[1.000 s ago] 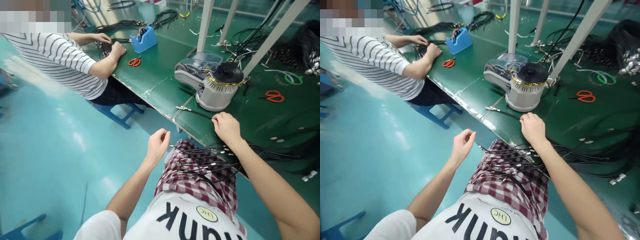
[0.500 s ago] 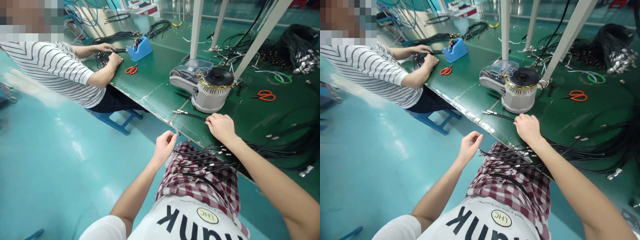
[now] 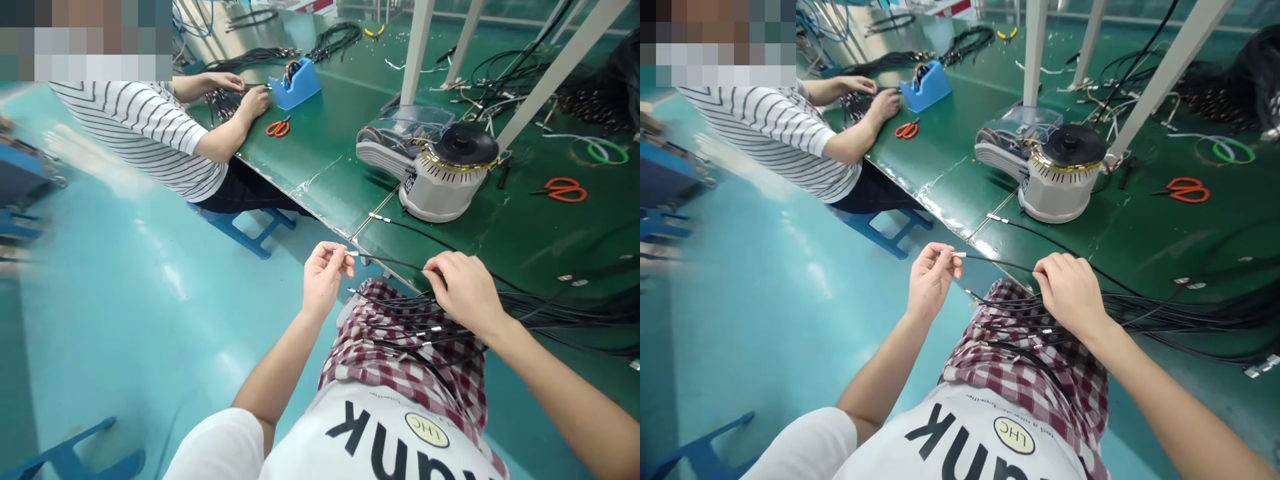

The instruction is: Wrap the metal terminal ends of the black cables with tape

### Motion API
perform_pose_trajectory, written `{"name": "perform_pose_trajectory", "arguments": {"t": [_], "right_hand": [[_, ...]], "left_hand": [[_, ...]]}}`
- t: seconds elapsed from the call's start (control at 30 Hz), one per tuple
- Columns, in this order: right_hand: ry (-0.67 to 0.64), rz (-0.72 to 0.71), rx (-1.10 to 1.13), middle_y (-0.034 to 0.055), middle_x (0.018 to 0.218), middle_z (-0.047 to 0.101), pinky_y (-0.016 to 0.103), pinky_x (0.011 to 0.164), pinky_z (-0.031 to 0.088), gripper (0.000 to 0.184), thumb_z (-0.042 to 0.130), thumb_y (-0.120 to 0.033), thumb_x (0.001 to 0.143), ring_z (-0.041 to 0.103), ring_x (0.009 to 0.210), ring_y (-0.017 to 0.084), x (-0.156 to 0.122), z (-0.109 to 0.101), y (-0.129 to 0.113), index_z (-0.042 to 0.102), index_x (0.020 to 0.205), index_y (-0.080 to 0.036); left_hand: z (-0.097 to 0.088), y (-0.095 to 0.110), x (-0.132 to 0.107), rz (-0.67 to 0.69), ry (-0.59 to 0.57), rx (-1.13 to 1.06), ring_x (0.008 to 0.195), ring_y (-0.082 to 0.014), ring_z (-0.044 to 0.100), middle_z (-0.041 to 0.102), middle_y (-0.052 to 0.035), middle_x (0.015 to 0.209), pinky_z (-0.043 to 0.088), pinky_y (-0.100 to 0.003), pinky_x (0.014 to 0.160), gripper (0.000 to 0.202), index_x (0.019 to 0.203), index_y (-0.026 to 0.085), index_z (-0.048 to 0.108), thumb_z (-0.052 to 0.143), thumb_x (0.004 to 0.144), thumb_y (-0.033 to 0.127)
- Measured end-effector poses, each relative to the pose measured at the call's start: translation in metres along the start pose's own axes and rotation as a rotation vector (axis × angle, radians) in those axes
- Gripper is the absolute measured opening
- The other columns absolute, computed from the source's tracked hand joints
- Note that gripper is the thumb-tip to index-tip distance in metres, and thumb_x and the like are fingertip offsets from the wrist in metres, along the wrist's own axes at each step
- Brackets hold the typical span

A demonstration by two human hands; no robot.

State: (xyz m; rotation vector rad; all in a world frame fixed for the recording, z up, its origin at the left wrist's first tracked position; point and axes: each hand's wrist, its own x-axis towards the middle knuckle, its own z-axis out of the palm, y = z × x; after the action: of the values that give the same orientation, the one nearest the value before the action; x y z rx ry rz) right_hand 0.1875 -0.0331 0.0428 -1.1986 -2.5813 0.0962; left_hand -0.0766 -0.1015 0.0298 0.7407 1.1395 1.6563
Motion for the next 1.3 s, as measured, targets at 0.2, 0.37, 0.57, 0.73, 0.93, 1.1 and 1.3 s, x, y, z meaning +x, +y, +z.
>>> {"name": "perform_pose_trajectory", "arguments": {"t": [0.2, 0.37, 0.57, 0.73, 0.93, 1.1, 1.3], "right_hand": [[0.07, -0.134, 0.334, 0.0095, 0.124, 0.068, 0.038, 0.09, 0.039, 0.033, 0.057, -0.038, 0.098, 0.061, 0.113, 0.025, 0.02, -0.012, -0.068, 0.059, 0.125, -0.02], [0.069, -0.217, 0.41, 0.003, 0.098, 0.077, 0.035, 0.083, 0.04, 0.023, 0.047, -0.03, 0.104, 0.067, 0.086, 0.018, 0.03, -0.012, -0.084, 0.067, 0.101, -0.02], [0.005, -0.16, 0.418, 0.0036, 0.103, 0.077, 0.034, 0.083, 0.042, 0.026, 0.056, -0.035, 0.1, 0.068, 0.088, 0.019, 0.014, -0.007, -0.062, 0.064, 0.119, -0.02], [0.107, -0.188, 0.458, 0.0017, 0.099, 0.078, 0.031, 0.076, 0.042, 0.017, 0.053, -0.029, 0.101, 0.066, 0.073, 0.015, 0.015, -0.004, -0.075, 0.068, 0.1, -0.021], [0.181, -0.154, 0.458, 0.0008, 0.086, 0.077, 0.03, 0.069, 0.041, 0.015, 0.056, -0.023, 0.099, 0.06, 0.063, 0.013, 0.01, 0.003, -0.081, 0.069, 0.093, -0.02], [0.171, -0.143, 0.438, 0.0004, 0.082, 0.076, 0.031, 0.069, 0.041, 0.015, 0.056, -0.024, 0.099, 0.058, 0.062, 0.013, 0.009, 0.003, -0.081, 0.069, 0.092, -0.02], [0.19, -0.174, 0.395, 0.0014, 0.09, 0.078, 0.031, 0.07, 0.041, 0.014, 0.057, -0.023, 0.099, 0.063, 0.066, 0.014, 0.009, 0.006, -0.08, 0.07, 0.096, -0.02]], "left_hand": [[0.019, 0.027, -0.029, -0.04, -0.092, 0.058, 0.051, -0.0089, 0.054, 0.064, -0.0003, 0.067, 0.042, -0.022, 0.051, 0.014, 0.089, 0.016, 0.063, 0.069, 0.092, 0.029], [0.022, 0.04, -0.039, -0.004, -0.065, 0.161, 0.05, -0.0077, 0.05, 0.062, 0.0013, 0.062, 0.042, -0.021, 0.05, 0.012, 0.087, 0.017, 0.064, 0.07, 0.091, 0.026], [0.023, 0.036, -0.036, -0.053, -0.072, 0.082, 0.048, -0.0077, 0.049, 0.061, 0.0013, 0.062, 0.041, -0.022, 0.049, 0.012, 0.09, 0.017, 0.066, 0.071, 0.09, 0.028], [0.034, 0.032, -0.038, -0.055, -0.093, 0.019, 0.052, -0.0081, 0.053, 0.061, 0.0013, 0.065, 0.043, -0.022, 0.052, 0.012, 0.095, 0.018, 0.069, 0.075, 0.086, 0.024], [0.042, 0.028, -0.041, -0.121, -0.046, -0.013, 0.049, -0.0074, 0.049, 0.057, 0.0015, 0.06, 0.04, -0.023, 0.049, 0.013, 0.087, 0.015, 0.072, 0.079, 0.081, 0.025], [0.042, 0.025, -0.04, -0.11, -0.045, -0.019, 0.052, -0.0063, 0.049, 0.059, 0.0008, 0.065, 0.041, -0.022, 0.05, 0.014, 0.089, 0.016, 0.073, 0.08, 0.081, 0.025], [0.038, 0.026, -0.039, -0.076, -0.017, 0.044, 0.05, -0.0083, 0.05, 0.059, 0.0014, 0.061, 0.042, -0.024, 0.049, 0.013, 0.087, 0.017, 0.072, 0.079, 0.081, 0.027]]}}
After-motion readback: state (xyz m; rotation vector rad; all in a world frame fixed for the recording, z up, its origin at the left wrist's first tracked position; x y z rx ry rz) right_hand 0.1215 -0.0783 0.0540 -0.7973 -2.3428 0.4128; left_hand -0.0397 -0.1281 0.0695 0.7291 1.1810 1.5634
